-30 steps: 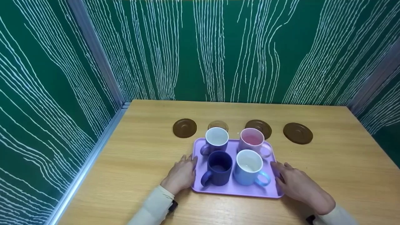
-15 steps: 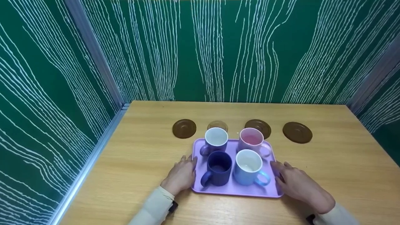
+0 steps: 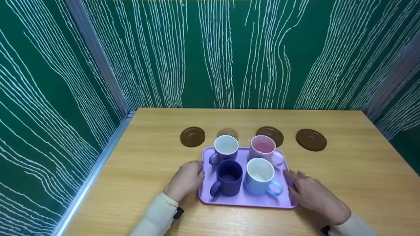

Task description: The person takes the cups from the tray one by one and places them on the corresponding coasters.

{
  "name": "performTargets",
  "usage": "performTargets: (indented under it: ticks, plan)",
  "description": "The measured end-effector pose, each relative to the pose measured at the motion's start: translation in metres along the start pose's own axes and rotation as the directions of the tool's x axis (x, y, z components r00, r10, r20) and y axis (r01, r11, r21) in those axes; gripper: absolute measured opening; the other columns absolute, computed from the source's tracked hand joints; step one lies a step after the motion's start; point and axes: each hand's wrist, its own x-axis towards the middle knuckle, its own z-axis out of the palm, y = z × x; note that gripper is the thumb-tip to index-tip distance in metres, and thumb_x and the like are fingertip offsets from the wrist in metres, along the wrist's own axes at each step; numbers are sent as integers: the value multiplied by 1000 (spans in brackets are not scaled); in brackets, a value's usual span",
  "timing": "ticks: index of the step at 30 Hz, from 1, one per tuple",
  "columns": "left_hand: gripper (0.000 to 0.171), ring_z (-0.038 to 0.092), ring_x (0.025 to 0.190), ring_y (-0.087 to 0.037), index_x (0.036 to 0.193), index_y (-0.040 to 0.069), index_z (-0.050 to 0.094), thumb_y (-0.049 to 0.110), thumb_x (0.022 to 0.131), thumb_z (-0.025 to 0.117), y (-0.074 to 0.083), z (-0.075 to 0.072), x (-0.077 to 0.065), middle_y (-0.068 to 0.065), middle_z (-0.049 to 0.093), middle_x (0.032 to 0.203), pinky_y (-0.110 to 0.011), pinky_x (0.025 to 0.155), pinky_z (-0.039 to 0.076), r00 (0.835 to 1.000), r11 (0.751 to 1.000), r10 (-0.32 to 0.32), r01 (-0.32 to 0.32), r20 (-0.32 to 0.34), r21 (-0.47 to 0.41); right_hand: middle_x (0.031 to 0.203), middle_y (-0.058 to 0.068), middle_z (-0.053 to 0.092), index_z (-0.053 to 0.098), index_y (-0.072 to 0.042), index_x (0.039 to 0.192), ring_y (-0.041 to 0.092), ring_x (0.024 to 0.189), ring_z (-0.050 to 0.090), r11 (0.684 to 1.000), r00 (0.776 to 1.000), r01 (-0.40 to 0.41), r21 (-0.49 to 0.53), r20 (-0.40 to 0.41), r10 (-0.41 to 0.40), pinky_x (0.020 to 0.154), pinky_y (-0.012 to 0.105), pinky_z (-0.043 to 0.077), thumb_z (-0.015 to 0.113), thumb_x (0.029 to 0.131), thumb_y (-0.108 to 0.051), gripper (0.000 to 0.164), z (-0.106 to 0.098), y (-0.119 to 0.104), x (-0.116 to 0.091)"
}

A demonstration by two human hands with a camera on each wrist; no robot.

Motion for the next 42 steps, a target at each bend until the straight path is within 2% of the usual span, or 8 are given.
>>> performTargets:
  ticks: [3,7,12,17,19,25,33,42]
  plan:
    - [29,68,102,-29,121,-3,67,9,95,63,5,-5,4,-18,72,110,-47,89,58,998,997,-13,8,-57,-72,138,36,58,53,-2,148,63,127,51,1000,1000,1,2,0,-1,100,73,43,67,97,-18,56,-1,0,-1]
    - [42,67,118,-34,132,-5,64,12,94,63,12,-8,11,-22,70,125,-49,103,53,992,984,-37,16,-120,-176,138,36,57,53,-1,148,62,129,50,1000,1000,-9,7,1,9,102,73,42,66,97,-19,56,-1,-1,-1]
    - [26,72,104,-23,117,6,73,15,95,63,15,-5,19,-8,75,110,-40,94,57,987,951,-60,11,-149,-310,137,38,57,54,-3,148,62,129,50,1000,1000,-9,7,-11,9,102,73,42,66,97,-19,55,0,-1,-2]
    - [18,73,95,-17,106,10,76,23,97,68,13,1,26,-1,77,98,-35,87,59,987,912,-86,24,-134,-410,118,28,69,60,-1,139,61,119,58,999,996,51,-13,-74,-51,96,70,50,69,95,-15,47,2,0,-3]
    - [18,73,93,-16,103,9,76,25,97,70,11,4,29,-2,77,96,-34,83,59,986,892,-103,35,-128,-451,110,23,71,61,-1,135,61,115,61,997,992,76,-23,-94,-78,93,69,52,70,93,-13,44,2,0,-3]
    - [21,72,84,-25,95,2,75,21,99,70,5,14,36,-11,76,90,-27,72,59,990,825,-104,33,-95,-565,125,35,66,60,-1,140,61,119,59,999,996,49,-18,-76,-51,97,70,49,68,95,-15,47,2,0,-2]
    - [22,74,90,-23,93,-9,70,9,103,63,-1,22,40,-17,76,93,-38,84,63,998,702,-40,-9,-52,-712,136,38,58,56,-3,146,62,125,53,1000,1000,-3,-16,-15,3,99,72,45,67,97,-20,53,0,-1,-1]
    - [20,72,84,-22,94,-10,73,5,102,62,-2,23,41,-17,74,89,-35,81,64,997,706,-20,-34,-68,-707,144,38,52,51,-7,152,62,132,46,997,995,-74,3,60,74,100,75,40,66,99,-26,58,0,-1,2]
